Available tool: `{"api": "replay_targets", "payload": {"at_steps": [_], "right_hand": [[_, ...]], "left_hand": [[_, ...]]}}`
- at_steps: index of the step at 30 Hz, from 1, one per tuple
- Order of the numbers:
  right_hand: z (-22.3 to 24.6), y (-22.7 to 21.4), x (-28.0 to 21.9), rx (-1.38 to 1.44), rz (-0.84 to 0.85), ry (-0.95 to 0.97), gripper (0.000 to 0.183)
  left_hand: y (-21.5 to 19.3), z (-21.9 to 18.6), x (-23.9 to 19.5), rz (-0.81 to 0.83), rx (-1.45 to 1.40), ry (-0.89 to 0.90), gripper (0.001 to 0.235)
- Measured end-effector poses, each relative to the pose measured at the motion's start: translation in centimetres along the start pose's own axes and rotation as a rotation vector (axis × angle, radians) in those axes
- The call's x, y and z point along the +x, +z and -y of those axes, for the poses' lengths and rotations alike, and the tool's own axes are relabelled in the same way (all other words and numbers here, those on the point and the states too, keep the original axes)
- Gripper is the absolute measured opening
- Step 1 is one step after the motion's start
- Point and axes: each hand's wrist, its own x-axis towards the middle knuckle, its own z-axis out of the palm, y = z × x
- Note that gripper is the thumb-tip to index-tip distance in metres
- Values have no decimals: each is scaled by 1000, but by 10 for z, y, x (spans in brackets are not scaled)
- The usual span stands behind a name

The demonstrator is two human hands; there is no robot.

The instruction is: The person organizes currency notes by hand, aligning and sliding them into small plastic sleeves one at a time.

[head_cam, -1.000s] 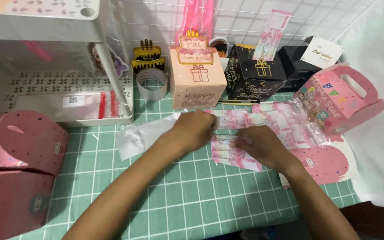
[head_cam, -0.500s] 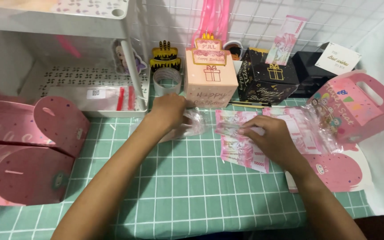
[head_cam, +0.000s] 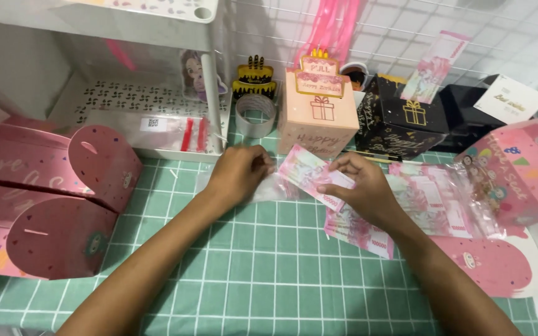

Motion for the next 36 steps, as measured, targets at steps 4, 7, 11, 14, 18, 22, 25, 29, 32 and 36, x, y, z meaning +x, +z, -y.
{"api": "replay_targets", "payload": {"at_steps": [4,7,11,14,18,22,25,29,32,36], "right_hand": [[27,13,-2,121,-129,48,56],[5,16,3,188,-269,56,37],[-22,29,2,-154,-600,-385,11],[-25,42,-5,-177,-721,-579,7],[-34,58,-9,-114,-672,-844,19],[-31,51,-15,-211,-456,-815,25],[-24,51,-15,-247,-483,-737,21],[-24,49,-12,-240,-438,-762,23],[-24,49,-10,-275,-431,-735,20],[-32,48,-10,-292,-381,-601,18]], "left_hand": [[-6,-5,-9,-71,-69,45,7],[-5,-5,-12,-162,-238,96,11],[-6,-7,-15,-179,-393,118,12],[1,2,-13,-218,-356,167,14],[4,-1,-17,-334,-101,311,13],[20,13,-16,-409,-2,441,28],[18,10,-17,-389,-26,364,12],[16,8,-18,-403,-55,410,10],[18,11,-17,-398,-32,419,20],[15,9,-18,-390,-15,410,24]]}}
